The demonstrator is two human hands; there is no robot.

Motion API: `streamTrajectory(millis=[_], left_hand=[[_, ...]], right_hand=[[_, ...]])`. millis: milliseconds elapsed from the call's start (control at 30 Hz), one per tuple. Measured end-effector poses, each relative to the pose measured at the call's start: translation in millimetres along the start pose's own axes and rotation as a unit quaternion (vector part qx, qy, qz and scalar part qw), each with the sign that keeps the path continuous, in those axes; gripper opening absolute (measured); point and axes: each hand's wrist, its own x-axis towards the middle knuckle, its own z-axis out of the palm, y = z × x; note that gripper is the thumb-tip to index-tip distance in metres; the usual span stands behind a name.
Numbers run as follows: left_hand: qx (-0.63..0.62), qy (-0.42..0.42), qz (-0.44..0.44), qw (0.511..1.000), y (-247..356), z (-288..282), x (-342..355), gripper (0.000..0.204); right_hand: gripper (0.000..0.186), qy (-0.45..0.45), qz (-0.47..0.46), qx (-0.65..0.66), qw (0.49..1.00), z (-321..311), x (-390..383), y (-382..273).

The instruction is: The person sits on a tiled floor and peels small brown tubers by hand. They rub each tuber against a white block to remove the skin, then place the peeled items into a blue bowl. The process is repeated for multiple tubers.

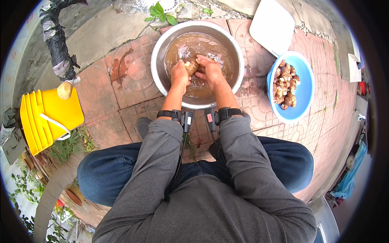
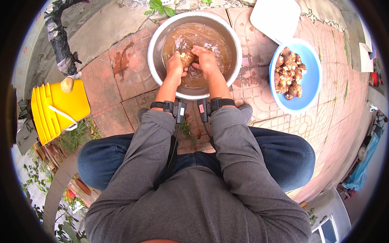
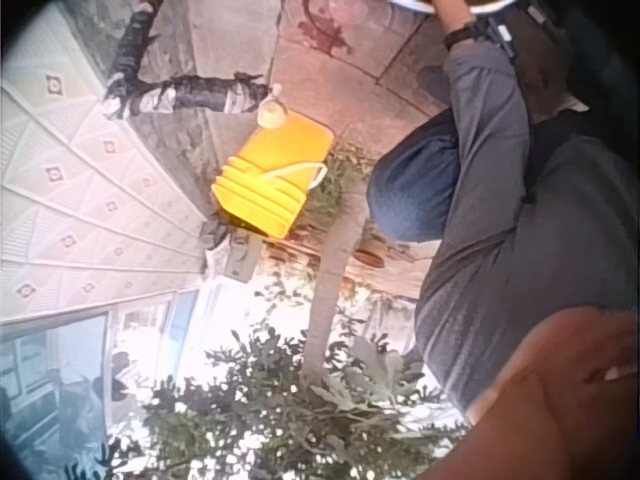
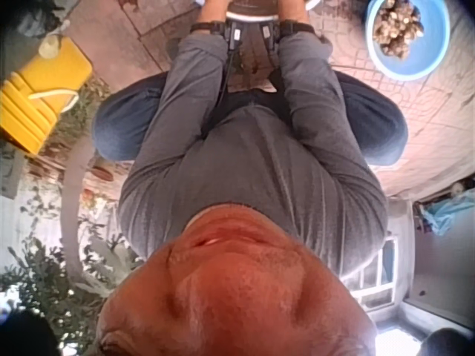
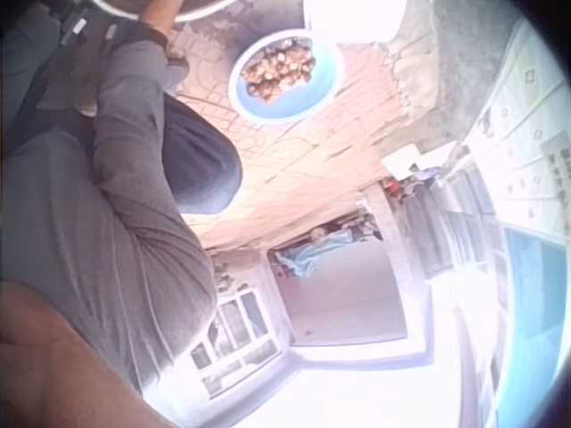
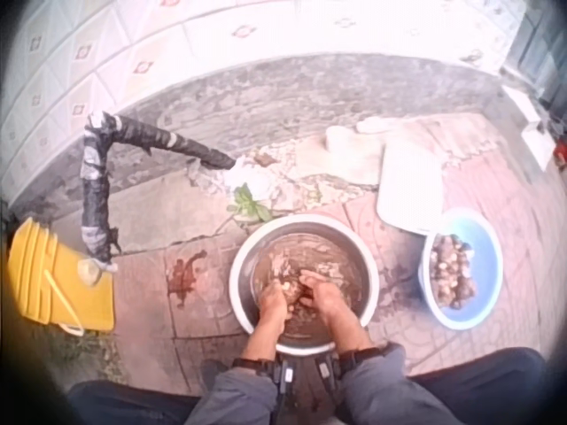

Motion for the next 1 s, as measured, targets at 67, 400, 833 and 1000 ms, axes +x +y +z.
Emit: streamTrajectory(millis=[67,400,833,1000], left_hand=[[-0.042,-0.061,-0.003,0.997,0.5,-1.8,-3.0,0.049],[0.221,0.173,0.184,0.942,15.2,14.7,-23.3,0.063],[0.158,0.172,0.269,0.934,20.6,19.8,-25.6,0.064],[0.128,0.16,0.232,0.951,15.3,20.9,-27.9,0.068]], right_hand=[[0.034,-0.043,0.006,0.079,0.996,0.2,-3.5,3.6],[0.022,-0.024,-0.167,0.092,0.981,27.9,-12.1,13.5],[0.022,-0.005,-0.19,-0.067,0.98,10.5,-16.7,-8.3],[0.012,0.127,-0.301,-0.185,0.927,23.4,-32.8,-2.3]])
